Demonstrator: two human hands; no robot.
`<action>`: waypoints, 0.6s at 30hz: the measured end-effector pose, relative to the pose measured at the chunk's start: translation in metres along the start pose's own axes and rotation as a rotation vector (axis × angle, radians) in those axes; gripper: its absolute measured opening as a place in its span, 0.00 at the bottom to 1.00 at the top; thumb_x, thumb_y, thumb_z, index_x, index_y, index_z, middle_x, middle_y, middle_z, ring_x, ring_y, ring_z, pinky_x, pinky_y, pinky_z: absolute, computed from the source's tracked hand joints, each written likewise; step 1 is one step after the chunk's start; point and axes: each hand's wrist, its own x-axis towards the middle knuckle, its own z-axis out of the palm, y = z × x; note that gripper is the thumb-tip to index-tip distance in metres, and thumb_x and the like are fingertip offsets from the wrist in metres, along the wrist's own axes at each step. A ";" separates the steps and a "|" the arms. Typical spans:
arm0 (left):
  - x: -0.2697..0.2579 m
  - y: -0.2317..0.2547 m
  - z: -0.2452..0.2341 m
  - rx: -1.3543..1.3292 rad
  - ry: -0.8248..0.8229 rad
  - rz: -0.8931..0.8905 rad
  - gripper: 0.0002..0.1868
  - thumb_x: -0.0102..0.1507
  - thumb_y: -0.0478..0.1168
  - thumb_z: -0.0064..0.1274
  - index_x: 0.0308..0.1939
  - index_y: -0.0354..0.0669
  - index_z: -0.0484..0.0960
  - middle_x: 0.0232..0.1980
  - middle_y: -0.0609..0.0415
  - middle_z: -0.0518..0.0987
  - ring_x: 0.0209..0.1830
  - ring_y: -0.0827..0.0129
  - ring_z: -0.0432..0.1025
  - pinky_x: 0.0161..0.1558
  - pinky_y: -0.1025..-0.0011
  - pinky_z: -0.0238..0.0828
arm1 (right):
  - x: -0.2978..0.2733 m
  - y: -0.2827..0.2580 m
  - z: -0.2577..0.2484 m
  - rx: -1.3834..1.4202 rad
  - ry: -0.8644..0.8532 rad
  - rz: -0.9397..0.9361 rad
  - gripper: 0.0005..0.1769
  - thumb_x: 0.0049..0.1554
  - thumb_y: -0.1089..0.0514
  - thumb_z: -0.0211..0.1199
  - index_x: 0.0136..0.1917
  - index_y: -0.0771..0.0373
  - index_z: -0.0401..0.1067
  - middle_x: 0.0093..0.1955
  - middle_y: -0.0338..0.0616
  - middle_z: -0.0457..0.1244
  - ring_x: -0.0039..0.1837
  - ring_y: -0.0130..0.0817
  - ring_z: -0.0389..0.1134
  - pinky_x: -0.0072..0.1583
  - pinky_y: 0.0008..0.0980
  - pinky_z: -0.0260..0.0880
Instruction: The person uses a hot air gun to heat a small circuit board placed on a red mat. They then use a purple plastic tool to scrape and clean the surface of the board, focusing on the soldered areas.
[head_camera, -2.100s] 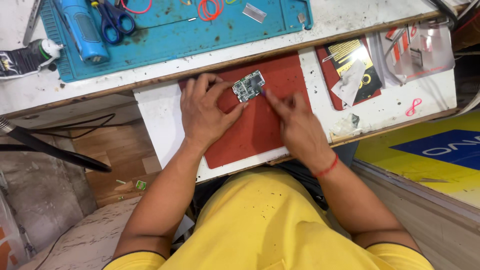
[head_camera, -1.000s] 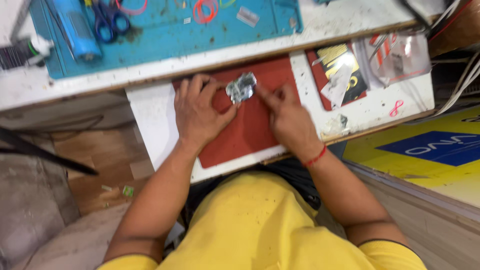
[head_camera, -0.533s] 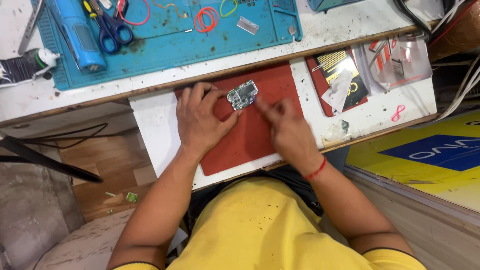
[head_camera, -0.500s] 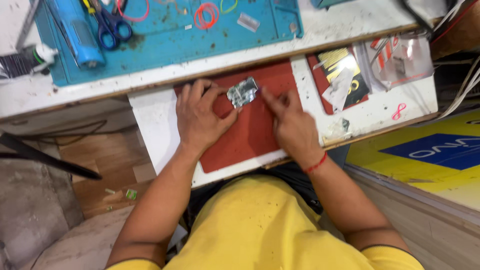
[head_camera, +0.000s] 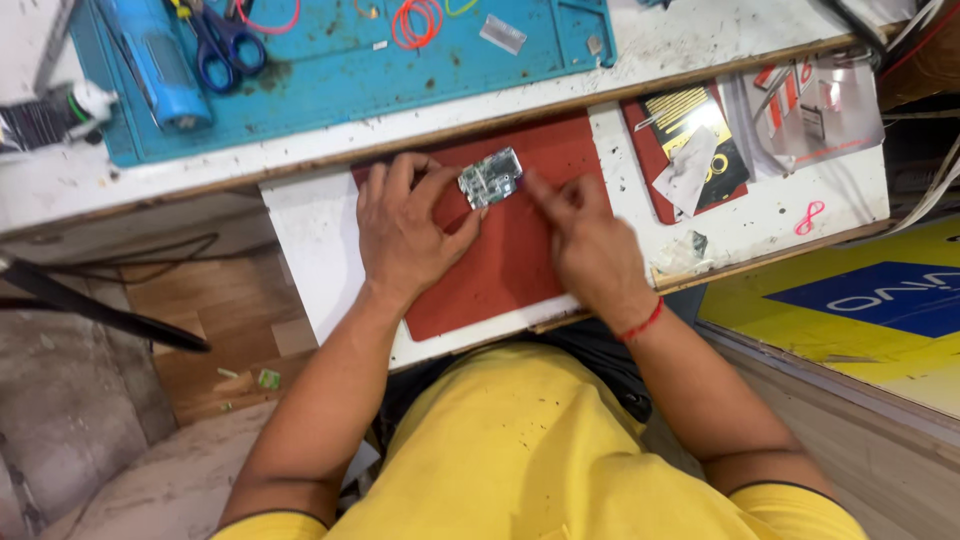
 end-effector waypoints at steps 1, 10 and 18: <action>0.000 -0.002 0.000 0.001 -0.012 -0.008 0.23 0.53 0.49 0.73 0.49 0.50 0.85 0.50 0.58 0.75 0.49 0.58 0.67 0.50 0.58 0.65 | 0.002 0.003 0.001 -0.001 0.029 0.044 0.28 0.62 0.65 0.55 0.73 0.49 0.70 0.52 0.47 0.63 0.40 0.49 0.68 0.40 0.45 0.70; -0.002 -0.002 -0.001 -0.005 -0.013 0.001 0.23 0.53 0.49 0.73 0.50 0.49 0.86 0.50 0.58 0.75 0.49 0.58 0.67 0.51 0.58 0.65 | 0.005 -0.005 0.006 -0.036 0.051 -0.003 0.29 0.61 0.66 0.55 0.74 0.52 0.69 0.51 0.47 0.61 0.39 0.47 0.68 0.39 0.44 0.70; -0.001 -0.002 -0.004 -0.006 -0.026 -0.001 0.23 0.52 0.48 0.73 0.49 0.48 0.87 0.50 0.59 0.75 0.47 0.60 0.67 0.48 0.60 0.65 | -0.003 -0.012 -0.006 -0.052 -0.082 -0.021 0.34 0.57 0.68 0.53 0.75 0.49 0.68 0.52 0.47 0.61 0.39 0.48 0.68 0.38 0.44 0.70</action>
